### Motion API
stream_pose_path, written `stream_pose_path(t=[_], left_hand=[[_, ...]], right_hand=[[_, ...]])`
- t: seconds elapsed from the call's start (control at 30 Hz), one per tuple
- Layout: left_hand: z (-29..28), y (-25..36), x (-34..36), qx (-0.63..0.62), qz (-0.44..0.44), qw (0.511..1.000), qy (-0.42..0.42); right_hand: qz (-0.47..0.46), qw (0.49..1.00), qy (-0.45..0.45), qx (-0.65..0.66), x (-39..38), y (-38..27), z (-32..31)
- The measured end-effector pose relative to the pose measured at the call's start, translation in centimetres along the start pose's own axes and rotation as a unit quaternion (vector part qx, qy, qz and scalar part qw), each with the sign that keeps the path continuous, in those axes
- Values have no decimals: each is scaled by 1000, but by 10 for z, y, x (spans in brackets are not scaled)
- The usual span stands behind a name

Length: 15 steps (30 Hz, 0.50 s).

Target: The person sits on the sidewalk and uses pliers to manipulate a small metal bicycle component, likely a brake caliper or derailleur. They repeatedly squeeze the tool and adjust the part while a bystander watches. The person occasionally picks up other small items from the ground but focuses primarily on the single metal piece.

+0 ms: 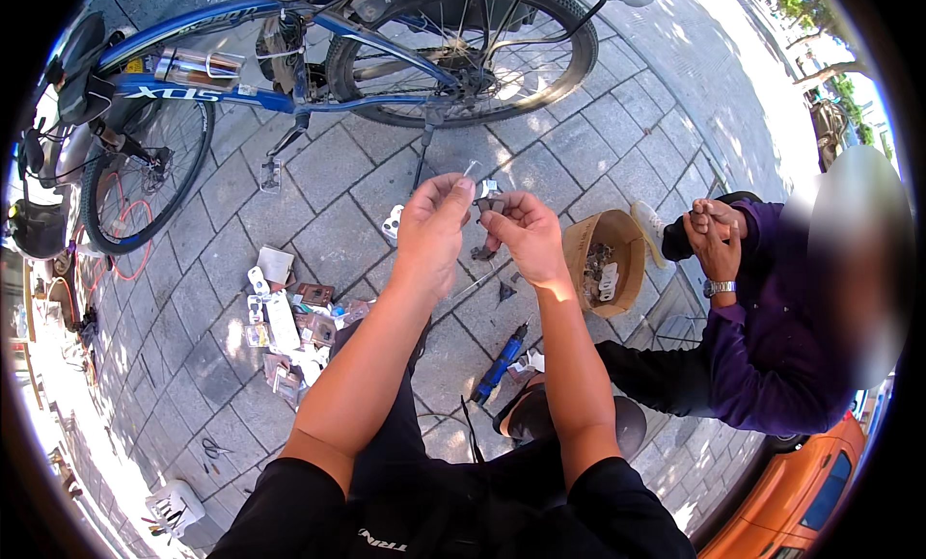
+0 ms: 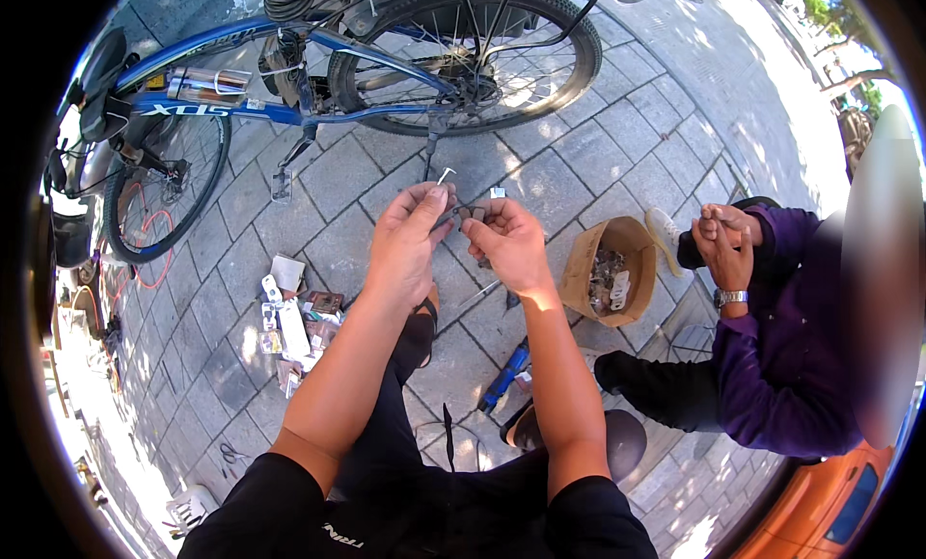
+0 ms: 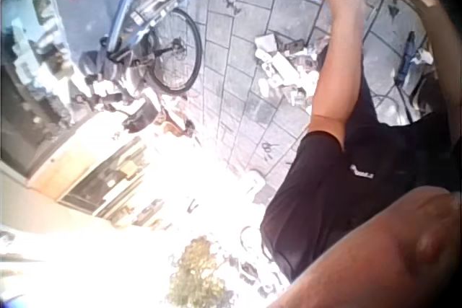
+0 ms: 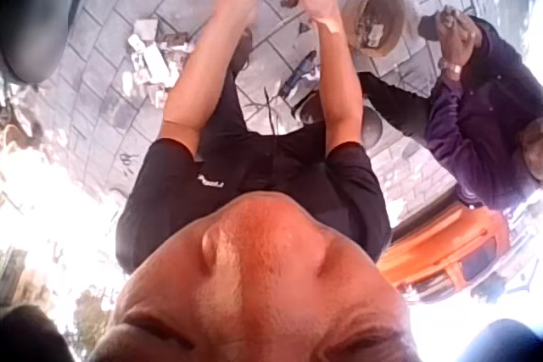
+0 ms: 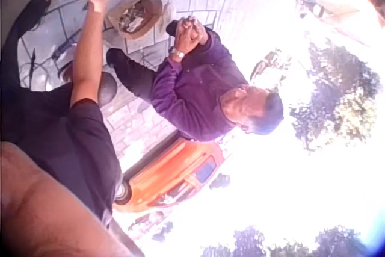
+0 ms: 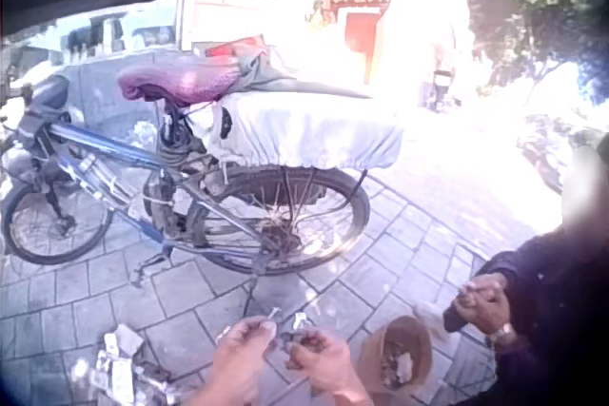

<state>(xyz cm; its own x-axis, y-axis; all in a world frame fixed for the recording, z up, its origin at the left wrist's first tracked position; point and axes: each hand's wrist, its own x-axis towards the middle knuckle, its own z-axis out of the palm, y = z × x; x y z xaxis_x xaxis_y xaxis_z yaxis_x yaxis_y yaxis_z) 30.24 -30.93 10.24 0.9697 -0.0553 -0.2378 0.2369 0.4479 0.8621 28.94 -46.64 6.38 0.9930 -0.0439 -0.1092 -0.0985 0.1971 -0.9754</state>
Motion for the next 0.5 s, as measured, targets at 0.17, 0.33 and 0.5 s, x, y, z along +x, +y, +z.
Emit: stream_pose_path(t=[0.17,0.33,0.5], left_hand=[[46,-30,-34,-276,-184,938,-104],[58,-48,-55,-266,-259,919,-133],[68,-39,-80,-225,-318,873,-295]], right_hand=[[-122,939,81,-313,-79,-47,-6],[-176,883,124,-416,-147,-106,0],[-84,967,209,-118,-156,-92,-62]])
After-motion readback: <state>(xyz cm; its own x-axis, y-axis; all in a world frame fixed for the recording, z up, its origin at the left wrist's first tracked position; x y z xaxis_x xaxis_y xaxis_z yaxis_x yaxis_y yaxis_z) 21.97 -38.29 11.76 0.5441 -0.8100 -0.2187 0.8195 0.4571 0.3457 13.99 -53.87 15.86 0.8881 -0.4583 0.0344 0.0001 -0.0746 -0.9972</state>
